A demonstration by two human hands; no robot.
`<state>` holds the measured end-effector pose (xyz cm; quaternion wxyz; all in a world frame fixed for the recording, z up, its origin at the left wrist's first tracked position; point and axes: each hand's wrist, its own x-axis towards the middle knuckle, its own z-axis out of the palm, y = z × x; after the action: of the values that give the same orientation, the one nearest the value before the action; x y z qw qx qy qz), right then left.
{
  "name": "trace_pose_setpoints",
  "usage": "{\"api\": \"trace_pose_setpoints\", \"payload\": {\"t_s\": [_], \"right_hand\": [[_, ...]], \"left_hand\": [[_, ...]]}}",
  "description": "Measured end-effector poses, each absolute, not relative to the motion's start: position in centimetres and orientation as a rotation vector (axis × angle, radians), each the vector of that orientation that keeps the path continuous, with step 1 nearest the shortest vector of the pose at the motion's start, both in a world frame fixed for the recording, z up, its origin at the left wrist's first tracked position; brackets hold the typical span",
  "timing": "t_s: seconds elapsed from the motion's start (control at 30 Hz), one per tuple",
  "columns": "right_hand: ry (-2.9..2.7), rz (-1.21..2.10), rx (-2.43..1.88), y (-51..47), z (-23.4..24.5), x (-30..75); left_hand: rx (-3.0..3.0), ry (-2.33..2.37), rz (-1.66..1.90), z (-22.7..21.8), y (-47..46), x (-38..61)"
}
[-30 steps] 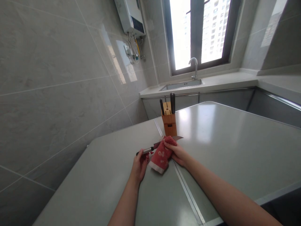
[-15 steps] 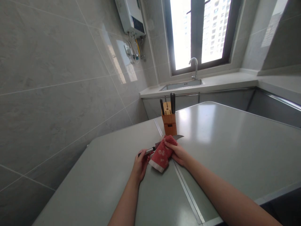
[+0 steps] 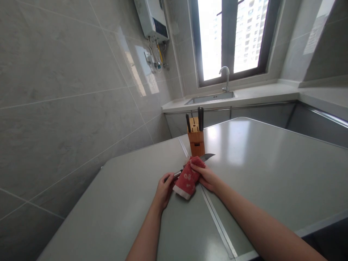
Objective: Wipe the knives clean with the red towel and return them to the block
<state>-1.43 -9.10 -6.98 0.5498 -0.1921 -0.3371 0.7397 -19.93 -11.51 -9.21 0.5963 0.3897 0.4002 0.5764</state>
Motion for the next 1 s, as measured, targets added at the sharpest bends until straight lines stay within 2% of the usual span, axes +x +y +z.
{"api": "trace_pose_setpoints", "payload": {"t_s": [0.47,1.0], "right_hand": [[-0.879,1.768,-0.516,-9.07,-7.60,-1.63],[-0.998,1.727,-0.534,-9.09,-7.83,-1.66]], "left_hand": [[1.215,1.032,1.235,-9.01,-11.81,-20.03],[1.279,1.035,1.214,-8.49,-12.07,-19.88]]}}
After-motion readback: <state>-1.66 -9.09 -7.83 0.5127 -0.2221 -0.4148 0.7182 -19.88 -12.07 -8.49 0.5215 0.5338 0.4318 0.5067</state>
